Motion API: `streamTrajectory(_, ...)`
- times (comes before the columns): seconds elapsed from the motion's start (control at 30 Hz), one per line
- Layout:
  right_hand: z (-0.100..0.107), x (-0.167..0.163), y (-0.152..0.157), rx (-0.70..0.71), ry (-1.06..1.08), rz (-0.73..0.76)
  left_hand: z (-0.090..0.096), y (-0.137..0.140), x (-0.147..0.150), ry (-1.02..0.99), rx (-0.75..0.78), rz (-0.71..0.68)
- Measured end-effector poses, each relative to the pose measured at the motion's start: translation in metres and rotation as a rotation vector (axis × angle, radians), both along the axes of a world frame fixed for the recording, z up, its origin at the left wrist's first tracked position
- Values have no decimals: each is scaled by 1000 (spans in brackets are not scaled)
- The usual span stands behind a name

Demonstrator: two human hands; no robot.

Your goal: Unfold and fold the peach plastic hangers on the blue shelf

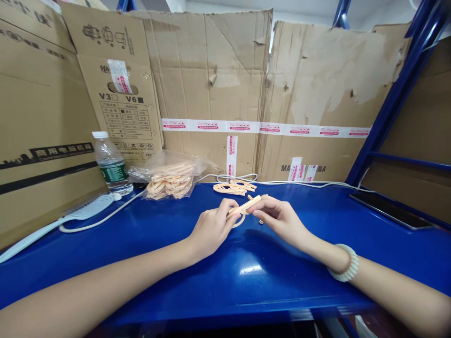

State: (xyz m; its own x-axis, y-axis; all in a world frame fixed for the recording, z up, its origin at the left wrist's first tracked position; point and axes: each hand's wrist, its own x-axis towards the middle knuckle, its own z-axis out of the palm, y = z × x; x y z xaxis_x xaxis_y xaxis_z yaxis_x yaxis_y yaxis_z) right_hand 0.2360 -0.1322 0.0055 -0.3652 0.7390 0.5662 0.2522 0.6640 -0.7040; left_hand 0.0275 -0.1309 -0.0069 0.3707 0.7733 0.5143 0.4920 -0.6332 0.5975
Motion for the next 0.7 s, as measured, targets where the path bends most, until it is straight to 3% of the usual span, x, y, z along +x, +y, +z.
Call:
streamTrajectory(0.27, -2, -2, -5, 80, -23, -75, 3, 3, 0, 46, 165, -56)
streamTrajectory(0.5, -7, -11, -3, -140, 288, 1, 8, 1, 3, -33, 122, -75)
streamTrajectory(0.6, -5, -10, -2, -233, 391, 11, 7, 3, 2, -83, 56, -21)
streamTrajectory(0.7, -2, -7, 0, -333, 423, -19, 4, 7, -1, -26, 97, 36)
